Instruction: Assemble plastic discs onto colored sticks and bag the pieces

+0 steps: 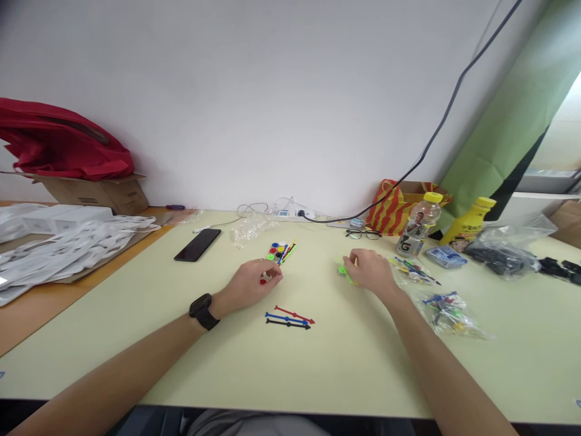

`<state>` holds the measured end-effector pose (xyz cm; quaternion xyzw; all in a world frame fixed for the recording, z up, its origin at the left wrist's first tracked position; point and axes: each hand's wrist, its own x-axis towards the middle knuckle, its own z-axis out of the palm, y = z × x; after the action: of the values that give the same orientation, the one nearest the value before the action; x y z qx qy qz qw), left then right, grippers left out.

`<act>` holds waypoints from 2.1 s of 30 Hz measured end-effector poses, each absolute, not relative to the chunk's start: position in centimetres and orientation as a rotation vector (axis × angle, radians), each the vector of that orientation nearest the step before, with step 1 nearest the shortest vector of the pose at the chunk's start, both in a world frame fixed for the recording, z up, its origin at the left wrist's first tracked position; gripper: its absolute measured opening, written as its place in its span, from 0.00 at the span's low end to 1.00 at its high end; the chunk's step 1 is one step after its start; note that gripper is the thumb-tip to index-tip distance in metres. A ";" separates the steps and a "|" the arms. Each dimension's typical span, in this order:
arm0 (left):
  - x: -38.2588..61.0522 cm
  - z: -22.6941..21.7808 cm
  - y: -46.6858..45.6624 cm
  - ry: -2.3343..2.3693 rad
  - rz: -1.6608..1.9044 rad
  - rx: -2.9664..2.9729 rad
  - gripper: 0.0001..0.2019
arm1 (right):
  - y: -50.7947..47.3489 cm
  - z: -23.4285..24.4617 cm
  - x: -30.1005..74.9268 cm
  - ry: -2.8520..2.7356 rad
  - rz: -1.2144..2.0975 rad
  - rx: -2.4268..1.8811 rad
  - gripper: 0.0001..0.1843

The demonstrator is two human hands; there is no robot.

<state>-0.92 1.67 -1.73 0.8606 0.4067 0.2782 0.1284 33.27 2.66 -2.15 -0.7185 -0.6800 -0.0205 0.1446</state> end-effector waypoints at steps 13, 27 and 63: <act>-2.5 0.1 2.8 1.761 0.653 2.717 0.17 | 2.3 -1.1 33.9 -1.880 -0.199 -1.960 0.17; -2.0 -0.6 1.6 1.657 0.432 2.527 0.24 | -4.8 -0.8 23.4 -2.501 0.744 -1.043 0.11; 0.3 -0.7 0.1 0.834 0.905 2.226 0.08 | -3.4 -0.9 25.0 -2.233 0.908 -1.072 0.07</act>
<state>0.33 0.07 -0.74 0.8363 0.3133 0.3401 0.2946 25.00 -3.44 -0.90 -0.3935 -0.8198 0.3332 0.2490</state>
